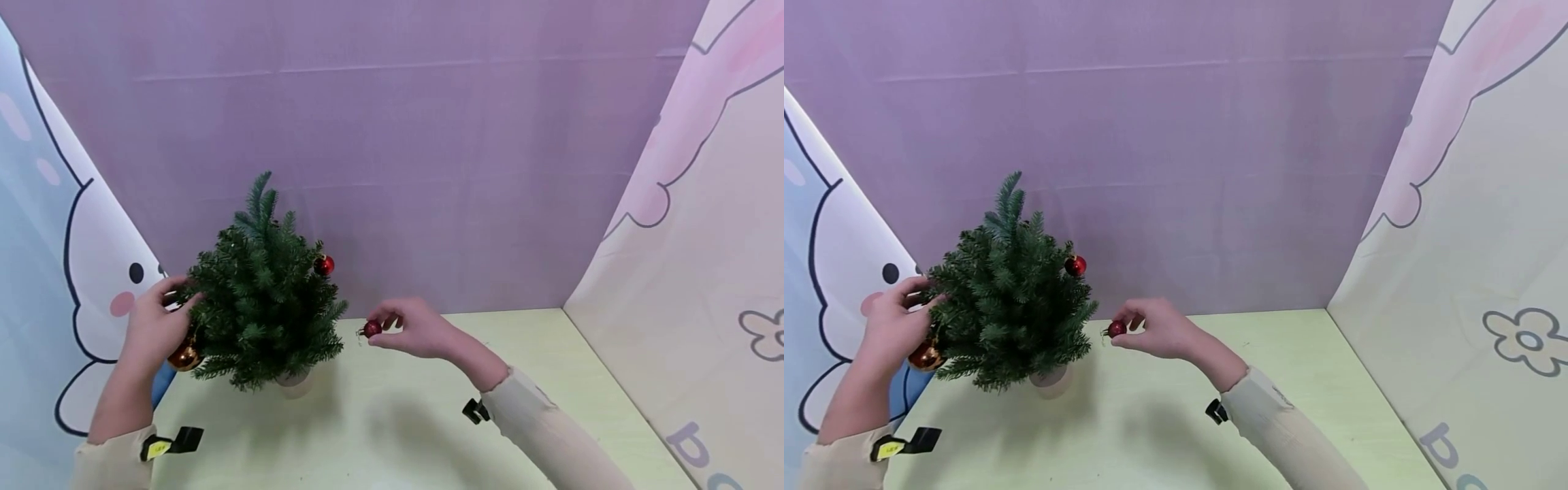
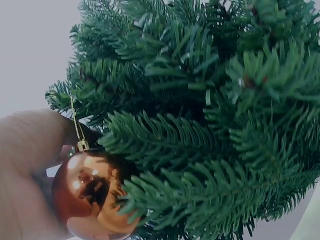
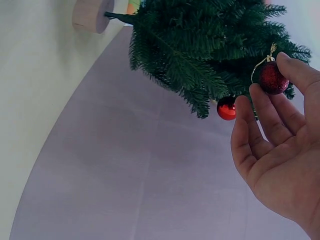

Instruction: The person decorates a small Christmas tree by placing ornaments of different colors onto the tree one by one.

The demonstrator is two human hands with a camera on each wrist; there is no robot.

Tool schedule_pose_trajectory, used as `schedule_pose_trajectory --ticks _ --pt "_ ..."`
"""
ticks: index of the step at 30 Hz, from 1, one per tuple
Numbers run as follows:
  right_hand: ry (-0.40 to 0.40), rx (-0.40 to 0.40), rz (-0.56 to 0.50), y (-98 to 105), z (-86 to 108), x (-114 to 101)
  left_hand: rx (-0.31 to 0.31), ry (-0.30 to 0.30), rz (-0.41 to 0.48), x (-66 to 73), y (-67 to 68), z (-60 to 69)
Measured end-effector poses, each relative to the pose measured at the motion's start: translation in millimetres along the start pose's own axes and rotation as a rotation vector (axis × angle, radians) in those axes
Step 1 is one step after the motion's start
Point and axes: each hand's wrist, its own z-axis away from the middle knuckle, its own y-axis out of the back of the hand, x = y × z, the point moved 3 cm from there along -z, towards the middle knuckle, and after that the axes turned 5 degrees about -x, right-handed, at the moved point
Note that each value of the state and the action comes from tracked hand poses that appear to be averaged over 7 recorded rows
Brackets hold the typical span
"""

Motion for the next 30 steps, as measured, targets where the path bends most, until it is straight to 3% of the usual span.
schedule_pose_trajectory --ticks 5,10,19,26,30 --pt "0.015 0.013 -0.038 4 -10.4 -4 0.006 -0.047 0.028 5.0 3.8 1.9" --pt "0.008 0.023 -0.087 7 -18.6 -9 0.01 -0.089 0.11 6.5 7.5 5.0" --pt "-0.009 0.03 -0.115 7 -33.4 -15 -0.085 -0.197 0.121 20.5 2.3 9.1" --pt "0.018 0.048 -0.129 7 -45.8 -18 -0.081 -0.119 -0.014 25.8 -3.0 11.8" --pt "0.015 0.053 -0.127 6 -51.8 -19 0.031 -0.12 -0.048 30.2 -6.4 15.7"
